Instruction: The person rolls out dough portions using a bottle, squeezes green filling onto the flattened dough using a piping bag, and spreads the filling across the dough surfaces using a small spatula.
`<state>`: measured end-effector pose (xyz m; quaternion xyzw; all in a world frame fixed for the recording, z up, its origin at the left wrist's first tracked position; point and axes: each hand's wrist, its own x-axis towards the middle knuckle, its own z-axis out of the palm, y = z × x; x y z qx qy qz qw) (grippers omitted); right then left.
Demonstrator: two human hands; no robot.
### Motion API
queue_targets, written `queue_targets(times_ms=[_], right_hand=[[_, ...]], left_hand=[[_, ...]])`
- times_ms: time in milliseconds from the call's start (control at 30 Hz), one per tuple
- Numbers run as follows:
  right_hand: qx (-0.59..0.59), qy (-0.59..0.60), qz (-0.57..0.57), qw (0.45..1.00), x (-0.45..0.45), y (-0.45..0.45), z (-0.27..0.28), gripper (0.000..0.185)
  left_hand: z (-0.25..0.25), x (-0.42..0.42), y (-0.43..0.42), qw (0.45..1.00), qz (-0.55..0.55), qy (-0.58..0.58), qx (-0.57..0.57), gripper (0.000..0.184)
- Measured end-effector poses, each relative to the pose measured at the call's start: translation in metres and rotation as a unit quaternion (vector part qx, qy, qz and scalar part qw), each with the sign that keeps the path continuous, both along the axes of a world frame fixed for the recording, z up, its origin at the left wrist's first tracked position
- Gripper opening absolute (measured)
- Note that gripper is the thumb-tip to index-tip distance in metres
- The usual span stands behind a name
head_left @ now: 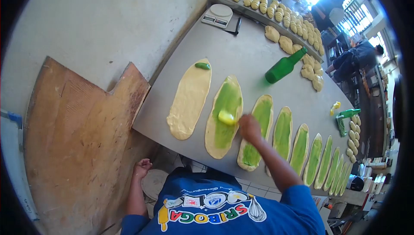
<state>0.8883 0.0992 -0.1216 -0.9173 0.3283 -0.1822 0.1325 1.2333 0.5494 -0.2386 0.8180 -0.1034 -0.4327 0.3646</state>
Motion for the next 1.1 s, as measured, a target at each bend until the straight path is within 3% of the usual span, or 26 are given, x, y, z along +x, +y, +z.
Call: queue_targets(times_ms=[133,200,267,300,400,433,533,600,700,833,933,1000,1100], right_hand=[[0.137,-0.022,0.045,0.989,-0.019,0.088,0.031,0.016],[0.173,-0.043,0.058,0.982,-0.019,0.082,0.036,0.018],[0.223,-0.064,-0.025,0.972,-0.010,0.040,0.027,0.021],[0.181,-0.163,-0.076,0.967,0.001,0.014,0.014,0.022],[0.092,-0.198,-0.100,0.971,0.034,-0.061,0.022,0.023],[0.039,-0.171,-0.099,0.980,0.040,-0.081,0.009,0.025],[0.119,-0.089,-0.124,0.981,0.056,-0.067,0.014,0.026],[0.064,-0.056,-0.078,0.993,0.055,-0.029,0.011,0.028],[0.129,0.036,0.024,0.991,0.036,0.027,0.014,0.023],[0.175,0.020,0.050,0.983,0.014,0.099,0.052,0.024],[0.227,0.015,0.037,0.973,-0.005,0.098,0.047,0.023],[0.205,-0.070,-0.025,0.976,-0.006,0.068,0.053,0.022],[0.186,-0.047,-0.064,0.979,-0.008,0.054,0.041,0.020]], left_hand=[[0.005,-0.013,0.003,0.999,0.006,0.012,0.032,0.032],[-0.017,-0.024,0.021,0.996,-0.044,0.018,0.075,0.030],[-0.033,-0.036,0.031,0.988,-0.094,0.027,0.120,0.028],[-0.032,-0.039,0.031,0.988,-0.095,0.028,0.121,0.028],[-0.024,-0.043,0.026,0.983,-0.092,0.070,0.140,0.026],[-0.020,-0.040,0.021,0.982,-0.090,0.082,0.144,0.026],[-0.009,-0.024,0.009,0.986,-0.076,0.055,0.140,0.026],[-0.022,-0.009,0.012,0.999,-0.039,0.016,0.008,0.026],[-0.001,-0.010,0.006,0.999,-0.024,-0.001,0.042,0.027],[-0.004,-0.020,0.012,0.996,-0.024,-0.014,0.080,0.029],[-0.039,-0.030,0.028,0.992,-0.062,0.008,0.113,0.032],[-0.046,-0.041,0.031,0.991,-0.075,0.026,0.110,0.032],[-0.048,-0.050,0.033,0.985,-0.121,0.061,0.104,0.035]])
